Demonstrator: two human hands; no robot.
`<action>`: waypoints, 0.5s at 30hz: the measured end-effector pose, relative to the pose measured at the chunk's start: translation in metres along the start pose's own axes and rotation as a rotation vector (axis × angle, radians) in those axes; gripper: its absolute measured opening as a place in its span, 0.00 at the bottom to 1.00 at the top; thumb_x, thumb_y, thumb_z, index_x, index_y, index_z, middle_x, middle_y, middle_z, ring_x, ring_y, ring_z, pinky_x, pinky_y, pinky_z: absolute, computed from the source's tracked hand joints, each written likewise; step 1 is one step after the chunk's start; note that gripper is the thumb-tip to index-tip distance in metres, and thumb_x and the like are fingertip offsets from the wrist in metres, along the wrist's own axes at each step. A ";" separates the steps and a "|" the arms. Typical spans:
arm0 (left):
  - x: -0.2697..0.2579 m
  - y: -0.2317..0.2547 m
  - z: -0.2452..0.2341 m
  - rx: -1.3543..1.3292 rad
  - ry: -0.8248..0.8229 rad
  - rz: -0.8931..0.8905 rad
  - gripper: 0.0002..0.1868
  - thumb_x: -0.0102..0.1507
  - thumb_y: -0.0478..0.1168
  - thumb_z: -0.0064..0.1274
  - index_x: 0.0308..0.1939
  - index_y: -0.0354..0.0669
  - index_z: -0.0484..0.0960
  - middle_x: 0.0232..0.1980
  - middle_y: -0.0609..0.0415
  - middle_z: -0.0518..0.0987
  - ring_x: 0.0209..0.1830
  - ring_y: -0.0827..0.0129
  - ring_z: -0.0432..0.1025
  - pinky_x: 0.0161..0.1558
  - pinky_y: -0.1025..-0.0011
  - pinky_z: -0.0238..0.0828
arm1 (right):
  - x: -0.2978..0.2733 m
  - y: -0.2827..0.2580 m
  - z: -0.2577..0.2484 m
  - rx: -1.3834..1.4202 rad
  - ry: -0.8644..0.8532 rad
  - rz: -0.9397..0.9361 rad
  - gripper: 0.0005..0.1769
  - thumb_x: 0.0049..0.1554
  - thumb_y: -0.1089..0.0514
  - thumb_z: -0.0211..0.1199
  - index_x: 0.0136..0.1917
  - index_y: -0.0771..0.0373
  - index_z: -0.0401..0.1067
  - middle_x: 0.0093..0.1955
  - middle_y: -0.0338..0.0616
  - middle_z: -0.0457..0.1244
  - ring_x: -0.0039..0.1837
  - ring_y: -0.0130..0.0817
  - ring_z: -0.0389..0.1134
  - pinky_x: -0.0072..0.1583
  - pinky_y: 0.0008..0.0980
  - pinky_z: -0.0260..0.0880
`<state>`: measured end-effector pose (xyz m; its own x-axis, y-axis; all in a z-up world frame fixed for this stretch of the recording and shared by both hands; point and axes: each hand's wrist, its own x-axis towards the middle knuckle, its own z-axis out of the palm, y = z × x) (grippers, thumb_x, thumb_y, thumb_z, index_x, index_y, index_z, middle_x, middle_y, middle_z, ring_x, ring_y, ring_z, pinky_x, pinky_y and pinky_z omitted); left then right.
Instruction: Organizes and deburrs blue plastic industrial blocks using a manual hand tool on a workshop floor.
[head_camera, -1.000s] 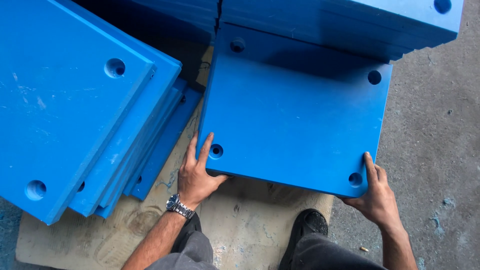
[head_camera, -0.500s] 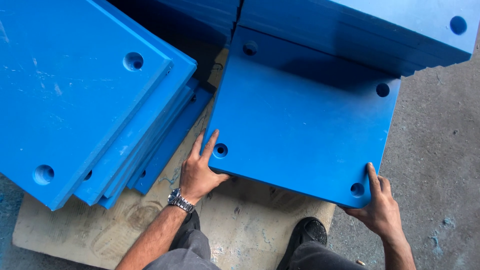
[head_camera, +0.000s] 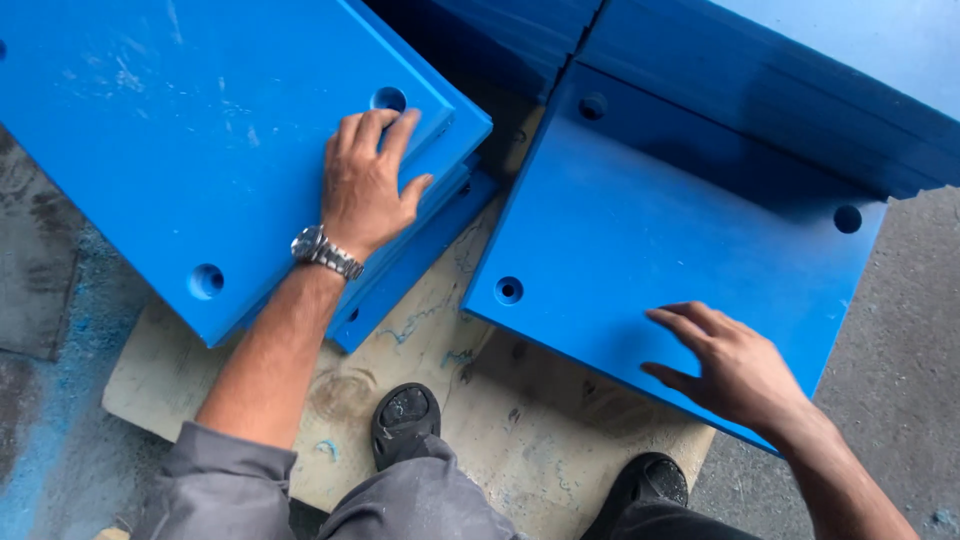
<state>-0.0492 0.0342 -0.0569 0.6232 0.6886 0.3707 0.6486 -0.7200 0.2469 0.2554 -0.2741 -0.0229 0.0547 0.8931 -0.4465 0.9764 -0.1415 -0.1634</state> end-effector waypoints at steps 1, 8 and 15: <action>0.006 -0.002 -0.001 0.005 0.002 0.002 0.33 0.60 0.47 0.68 0.66 0.42 0.78 0.65 0.40 0.72 0.65 0.47 0.64 0.63 0.52 0.64 | 0.009 -0.012 0.006 0.002 0.005 -0.002 0.40 0.50 0.33 0.64 0.73 0.47 0.65 0.70 0.40 0.62 0.64 0.41 0.68 0.58 0.41 0.74; 0.007 0.023 -0.003 -0.347 -0.141 -0.063 0.21 0.61 0.44 0.64 0.59 0.53 0.83 0.54 0.47 0.75 0.57 0.54 0.66 0.59 0.54 0.65 | 0.049 -0.090 0.022 0.538 -0.108 -0.202 0.30 0.55 0.43 0.65 0.69 0.50 0.70 0.62 0.42 0.67 0.55 0.37 0.73 0.52 0.36 0.79; -0.006 0.106 0.014 -0.630 -0.335 -0.032 0.25 0.63 0.55 0.53 0.63 0.57 0.79 0.57 0.54 0.79 0.58 0.59 0.68 0.61 0.53 0.61 | 0.053 -0.112 0.028 0.818 -0.005 -0.085 0.21 0.58 0.44 0.63 0.57 0.59 0.78 0.48 0.45 0.74 0.46 0.37 0.77 0.49 0.39 0.78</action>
<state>0.0220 -0.0447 -0.0457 0.7741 0.6274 0.0846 0.3562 -0.5422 0.7610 0.1428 -0.2226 -0.0528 -0.0151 0.9130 -0.4077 0.5157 -0.3422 -0.7855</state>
